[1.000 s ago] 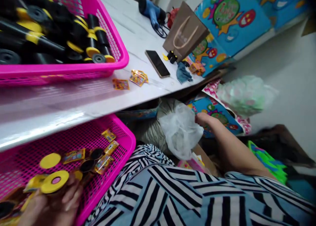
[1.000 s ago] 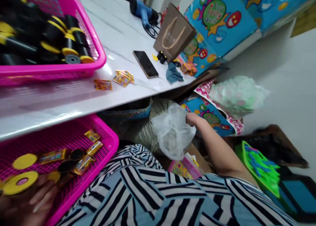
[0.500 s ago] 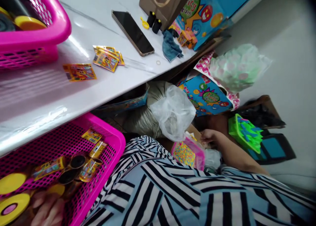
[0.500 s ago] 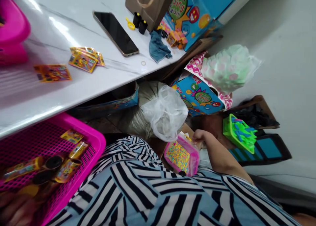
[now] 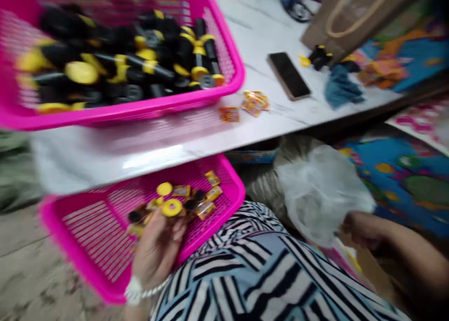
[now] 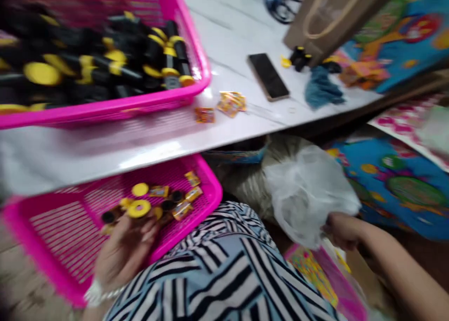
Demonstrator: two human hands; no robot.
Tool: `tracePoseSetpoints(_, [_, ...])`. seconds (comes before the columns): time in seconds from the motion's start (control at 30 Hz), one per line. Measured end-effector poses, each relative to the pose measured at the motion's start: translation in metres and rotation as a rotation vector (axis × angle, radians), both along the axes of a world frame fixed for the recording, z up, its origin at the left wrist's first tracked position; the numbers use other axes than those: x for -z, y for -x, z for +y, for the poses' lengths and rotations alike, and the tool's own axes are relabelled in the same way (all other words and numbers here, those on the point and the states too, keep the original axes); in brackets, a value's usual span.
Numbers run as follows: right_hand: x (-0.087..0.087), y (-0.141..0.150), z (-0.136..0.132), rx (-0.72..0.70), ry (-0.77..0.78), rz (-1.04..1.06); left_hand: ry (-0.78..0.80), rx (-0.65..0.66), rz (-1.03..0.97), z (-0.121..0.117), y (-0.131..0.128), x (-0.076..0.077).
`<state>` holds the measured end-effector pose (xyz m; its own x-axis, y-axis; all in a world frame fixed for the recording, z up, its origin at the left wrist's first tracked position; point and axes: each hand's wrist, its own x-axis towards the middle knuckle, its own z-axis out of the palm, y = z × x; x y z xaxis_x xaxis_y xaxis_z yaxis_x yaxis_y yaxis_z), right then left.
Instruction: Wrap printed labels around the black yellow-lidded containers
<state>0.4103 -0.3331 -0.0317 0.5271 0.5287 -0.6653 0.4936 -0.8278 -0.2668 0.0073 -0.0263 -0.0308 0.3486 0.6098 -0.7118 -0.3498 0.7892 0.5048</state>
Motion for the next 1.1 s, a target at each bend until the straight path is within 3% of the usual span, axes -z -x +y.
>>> tracePoseSetpoints(0.07, [-0.011, 0.003, 0.055, -0.227, -0.01, 0.111, -0.039, 0.04, -0.076, -0.004, -0.009, -0.008])
tracePoseSetpoints(0.13, [-0.028, 0.031, 0.121, -0.433, -0.378, 0.057, -0.076, 0.053, -0.121, -0.006, -0.01, -0.009])
tracePoseSetpoints(0.23, [-0.049, 0.11, 0.212, -0.633, -0.829, 0.177, -0.121, 0.074, -0.138, -0.011, -0.009, -0.009])
tracePoseSetpoints(0.3, [-0.048, 0.161, 0.251, -0.746, -0.989, 0.319, -0.163, 0.074, -0.117, -0.015, -0.008, -0.011])
tracePoseSetpoints(0.37, [-0.041, 0.194, 0.271, -0.835, -1.05, 0.449, -0.212, 0.053, -0.094, -0.018, -0.005, -0.013])
tracePoseSetpoints(0.47, [-0.037, 0.206, 0.287, -0.812, -0.997, 0.553, -0.274, -0.017, -0.059, -0.018, 0.004, -0.014])
tracePoseSetpoints(0.57, [-0.047, 0.203, 0.303, -0.729, -0.966, 0.56, -0.297, -0.097, -0.014, -0.019, 0.014, -0.009])
tracePoseSetpoints(0.67, [-0.057, 0.212, 0.318, -0.735, -0.937, 0.653, -0.289, -0.101, -0.023, -0.022, 0.016, -0.002])
tracePoseSetpoints(0.77, [-0.054, 0.224, 0.33, -0.676, -0.69, 0.868, -0.278, -0.101, -0.067, -0.025, 0.012, 0.002])
tracePoseSetpoints(0.9, [-0.036, 0.225, 0.333, -0.396, -0.326, 1.173, -0.299, -0.141, -0.15, -0.025, 0.01, 0.004])
tracePoseSetpoints(1.1, [-0.024, 0.223, 0.323, -0.198, -0.202, 1.432, -0.388, -0.091, -0.155, -0.021, 0.013, 0.001])
